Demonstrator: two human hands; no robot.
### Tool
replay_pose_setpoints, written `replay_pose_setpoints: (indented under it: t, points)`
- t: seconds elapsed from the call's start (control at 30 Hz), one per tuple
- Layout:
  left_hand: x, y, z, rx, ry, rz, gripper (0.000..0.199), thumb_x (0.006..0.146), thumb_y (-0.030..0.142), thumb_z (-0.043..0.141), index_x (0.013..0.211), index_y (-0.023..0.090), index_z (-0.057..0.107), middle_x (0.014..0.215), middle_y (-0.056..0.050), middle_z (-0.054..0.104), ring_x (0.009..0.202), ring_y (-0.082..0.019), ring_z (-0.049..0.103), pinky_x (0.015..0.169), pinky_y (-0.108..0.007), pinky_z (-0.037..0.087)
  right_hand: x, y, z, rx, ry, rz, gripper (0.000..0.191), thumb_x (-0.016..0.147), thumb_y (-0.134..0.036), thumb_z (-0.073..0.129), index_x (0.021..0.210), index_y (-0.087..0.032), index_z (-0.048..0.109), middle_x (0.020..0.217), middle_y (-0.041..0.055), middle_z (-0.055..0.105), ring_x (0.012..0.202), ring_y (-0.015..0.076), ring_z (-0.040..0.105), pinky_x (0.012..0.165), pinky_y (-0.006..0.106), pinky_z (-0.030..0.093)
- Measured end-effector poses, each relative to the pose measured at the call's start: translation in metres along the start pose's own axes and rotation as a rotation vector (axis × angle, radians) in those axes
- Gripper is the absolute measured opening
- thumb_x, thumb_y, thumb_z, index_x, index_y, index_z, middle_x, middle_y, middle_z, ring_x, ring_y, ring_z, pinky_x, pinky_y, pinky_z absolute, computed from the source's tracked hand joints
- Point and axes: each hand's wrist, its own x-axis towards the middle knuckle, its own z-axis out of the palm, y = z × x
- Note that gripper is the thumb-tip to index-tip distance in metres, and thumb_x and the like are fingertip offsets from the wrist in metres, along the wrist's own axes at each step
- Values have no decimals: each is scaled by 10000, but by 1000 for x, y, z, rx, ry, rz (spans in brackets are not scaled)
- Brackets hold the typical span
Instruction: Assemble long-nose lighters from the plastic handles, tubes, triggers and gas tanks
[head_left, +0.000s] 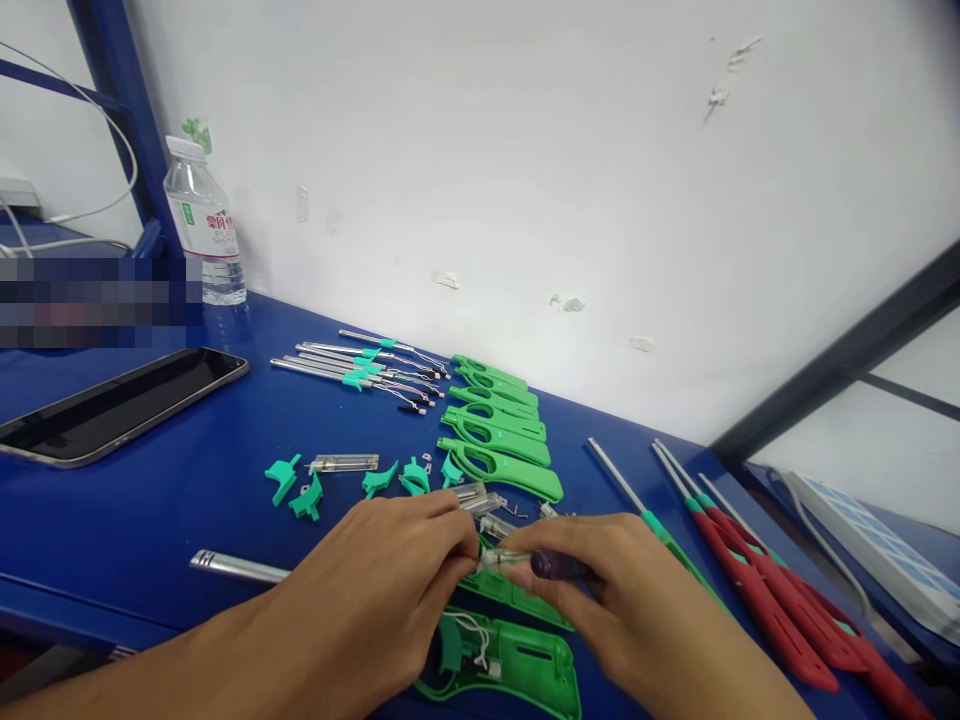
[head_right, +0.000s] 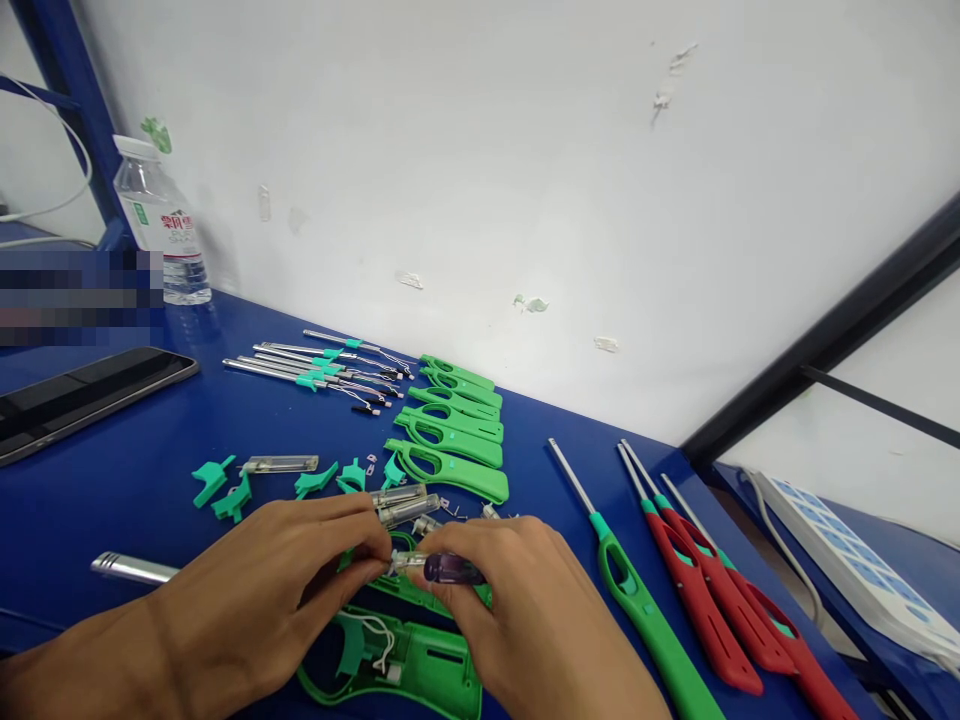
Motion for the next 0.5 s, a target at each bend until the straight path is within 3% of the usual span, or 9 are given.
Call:
replay_pose_setpoints:
  t: [0.27,0.5]
  points:
    - [1,1,0,19,-20,-13,108,1078,352,651,1038,270,709,879,-12,699,830,-217,705,769,-274,531,-1,0,0,12,8,-34,265,1011,-209,739,1148,-377,890,1145,-28,906,1096,321,844,934,389,623]
    - [-1,3,-2,-6,-33,-11,237,1068,151,512,921,257,663,924,13,741,779,-179,696,701,-290,472,-1,0,1,-28,51,-77,227,1006,-224,757,1117,-366,895,1101,-37,912,1036,300,859,898,358,638]
